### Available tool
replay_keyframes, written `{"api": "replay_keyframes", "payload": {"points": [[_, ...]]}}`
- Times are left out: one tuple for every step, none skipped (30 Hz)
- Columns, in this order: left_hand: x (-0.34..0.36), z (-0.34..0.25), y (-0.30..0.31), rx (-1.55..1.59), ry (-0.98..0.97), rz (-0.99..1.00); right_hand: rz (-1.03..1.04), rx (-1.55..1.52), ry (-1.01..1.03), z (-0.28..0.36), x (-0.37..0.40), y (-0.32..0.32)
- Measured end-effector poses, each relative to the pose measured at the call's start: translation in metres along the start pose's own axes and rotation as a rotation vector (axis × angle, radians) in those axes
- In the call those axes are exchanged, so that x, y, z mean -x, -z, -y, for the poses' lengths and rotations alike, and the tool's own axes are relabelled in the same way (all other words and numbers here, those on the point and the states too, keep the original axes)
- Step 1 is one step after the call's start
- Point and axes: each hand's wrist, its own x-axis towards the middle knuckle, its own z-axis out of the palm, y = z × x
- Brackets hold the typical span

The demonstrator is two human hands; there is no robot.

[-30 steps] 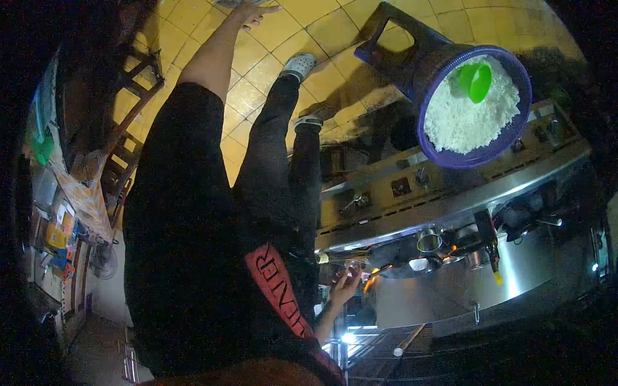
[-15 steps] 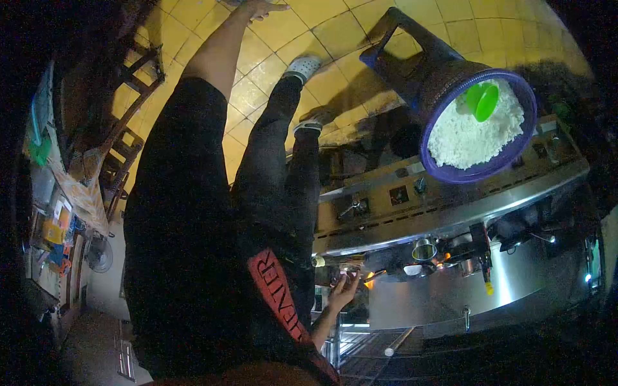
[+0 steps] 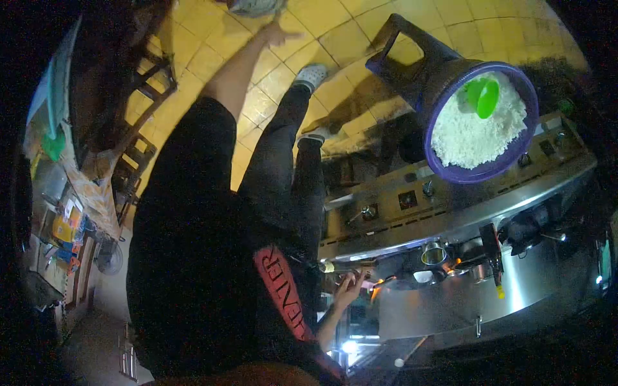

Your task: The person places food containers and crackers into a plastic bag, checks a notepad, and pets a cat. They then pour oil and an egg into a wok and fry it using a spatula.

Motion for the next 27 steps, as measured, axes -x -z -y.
{"api": "replay_keyframes", "payload": {"points": [[-0.015, 0.021, -0.031, -0.028, -0.025, 0.018, -0.012, 0.02, 0.009, 0.001, 0.0, -0.003], [-0.035, 0.057, -0.072, -0.123, -0.252, -0.266, -0.028, 0.039, 0.017, 0.001, 0.0, -0.005], [0.007, 0.04, -0.084, -0.367, -0.107, -0.254, -0.037, -0.167, 0.025, -0.005, -0.003, -0.011], [0.018, 0.054, -0.102, -0.21, -0.099, -0.146, -0.046, -0.278, -0.193, -0.009, -0.003, -0.015], [0.034, 0.069, -0.126, -0.316, -0.216, -0.296, -0.083, -0.226, -0.041, -0.021, -0.006, -0.022], [0.101, 0.037, -0.122, -0.352, -0.18, -0.182, -0.128, -0.167, 0.104, -0.032, -0.009, -0.027], [0.115, 0.04, -0.136, -0.373, -0.217, -0.028, -0.172, -0.201, 0.101, -0.031, -0.009, -0.027], [0.097, 0.073, -0.167, -0.47, -0.266, -0.069, -0.166, -0.29, 0.009, -0.022, -0.01, -0.029], [0.145, 0.057, -0.164, -0.176, -0.313, -0.039, -0.165, -0.384, -0.083, -0.018, -0.011, -0.029], [0.172, 0.043, -0.169, -0.344, -0.251, -0.069, -0.219, -0.428, -0.086, -0.027, -0.011, -0.03], [0.185, 0.044, -0.174, -0.216, -0.186, 0.007, -0.258, -0.374, -0.046, -0.039, -0.011, -0.032], [0.196, 0.046, -0.18, -0.285, -0.321, -0.047, -0.309, -0.318, -0.016, -0.048, -0.009, -0.034], [0.2, 0.048, -0.186, -0.353, -0.461, -0.1, -0.356, -0.332, 0.003, -0.045, -0.005, -0.028], [0.2, 0.047, -0.19, -0.412, -0.462, -0.142, -0.42, -0.374, -0.022, -0.048, 0.0, -0.024], [0.197, 0.043, -0.191, -0.472, -0.466, -0.187, -0.467, -0.304, -0.008, -0.056, 0.005, -0.019], [0.198, 0.03, -0.189, -0.695, -0.583, -0.14, -0.515, -0.24, -0.006, -0.064, 0.006, -0.016], [0.193, 0.017, -0.185, -0.933, -0.704, -0.096, -0.622, -0.274, 0.01, -0.076, 0.006, -0.016], [0.171, 0.025, -0.192, -0.412, -0.62, -0.067, -0.724, -0.301, 0.014, -0.091, 0.01, -0.016], [0.22, -0.016, -0.192, -0.202, -0.369, 0.0, -0.781, -0.264, -0.016, -0.09, 0.02, -0.008], [0.219, -0.022, -0.193, -0.281, -0.421, 0.036, -0.828, -0.223, -0.051, -0.086, 0.033, 0.003], [0.204, -0.029, -0.19, -0.249, -0.521, 0.11, -0.882, -0.266, -0.126, -0.089, 0.039, 0.004], [0.195, -0.044, -0.189, -0.21, -0.613, 0.19, -0.921, -0.341, -0.146, -0.091, 0.043, 0.005], [0.21, -0.068, -0.196, -0.285, -0.558, 0.171, -0.958, -0.412, -0.159, -0.093, 0.049, 0.002], [0.225, -0.09, -0.2, -0.347, -0.503, 0.142, -1.007, -0.443, -0.209, -0.092, 0.055, 0.0], [0.159, -0.082, -0.201, -0.424, -0.738, 0.25, -1.053, -0.483, -0.224, -0.093, 0.058, -0.004], [0.103, -0.076, -0.203, -0.474, -0.978, 0.352, -1.091, -0.527, -0.242, -0.092, 0.059, -0.009], [0.151, -0.101, -0.213, -0.298, -0.647, 0.334, -1.122, -0.524, -0.287, -0.093, 0.06, -0.02]]}}
